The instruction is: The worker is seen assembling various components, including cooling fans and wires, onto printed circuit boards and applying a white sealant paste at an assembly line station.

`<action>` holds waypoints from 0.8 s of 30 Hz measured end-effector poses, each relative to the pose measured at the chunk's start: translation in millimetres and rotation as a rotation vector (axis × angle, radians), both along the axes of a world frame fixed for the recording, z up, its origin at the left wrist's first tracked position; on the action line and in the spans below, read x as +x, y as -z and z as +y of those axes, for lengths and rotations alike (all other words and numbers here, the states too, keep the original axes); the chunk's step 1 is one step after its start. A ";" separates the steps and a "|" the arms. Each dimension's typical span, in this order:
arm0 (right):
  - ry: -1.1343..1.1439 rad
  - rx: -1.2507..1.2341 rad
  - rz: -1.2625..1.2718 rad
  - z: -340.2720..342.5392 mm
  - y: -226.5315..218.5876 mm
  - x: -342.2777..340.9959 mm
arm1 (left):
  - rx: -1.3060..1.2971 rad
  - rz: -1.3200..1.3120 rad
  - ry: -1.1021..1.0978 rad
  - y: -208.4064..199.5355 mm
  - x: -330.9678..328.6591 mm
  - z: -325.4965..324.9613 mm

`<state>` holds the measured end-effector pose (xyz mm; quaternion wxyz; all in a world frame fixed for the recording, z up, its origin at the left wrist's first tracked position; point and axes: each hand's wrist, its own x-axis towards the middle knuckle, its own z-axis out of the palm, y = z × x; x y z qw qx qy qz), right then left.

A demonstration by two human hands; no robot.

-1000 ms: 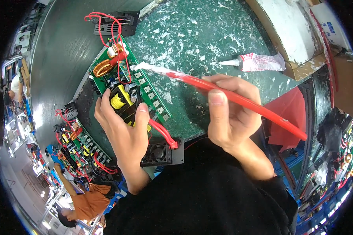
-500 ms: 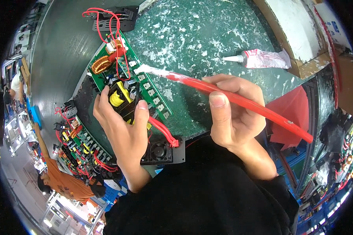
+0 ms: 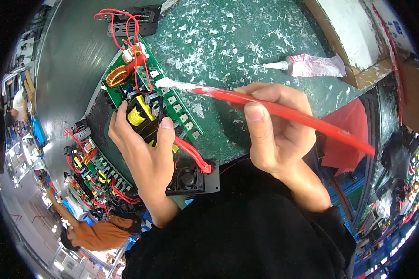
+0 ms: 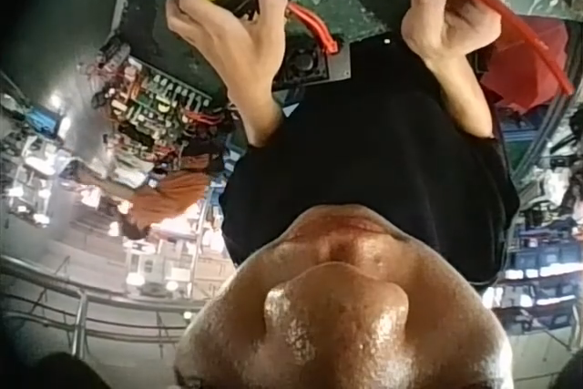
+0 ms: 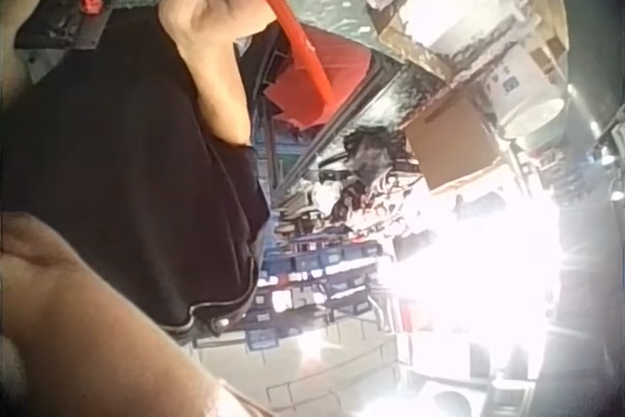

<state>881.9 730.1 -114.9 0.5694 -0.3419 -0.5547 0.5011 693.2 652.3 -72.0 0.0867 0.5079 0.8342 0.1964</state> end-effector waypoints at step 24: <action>0.097 -0.186 0.082 -6.5 1.5 -0.4 | 0.025 0.025 -0.003 1.8 2.4 0.3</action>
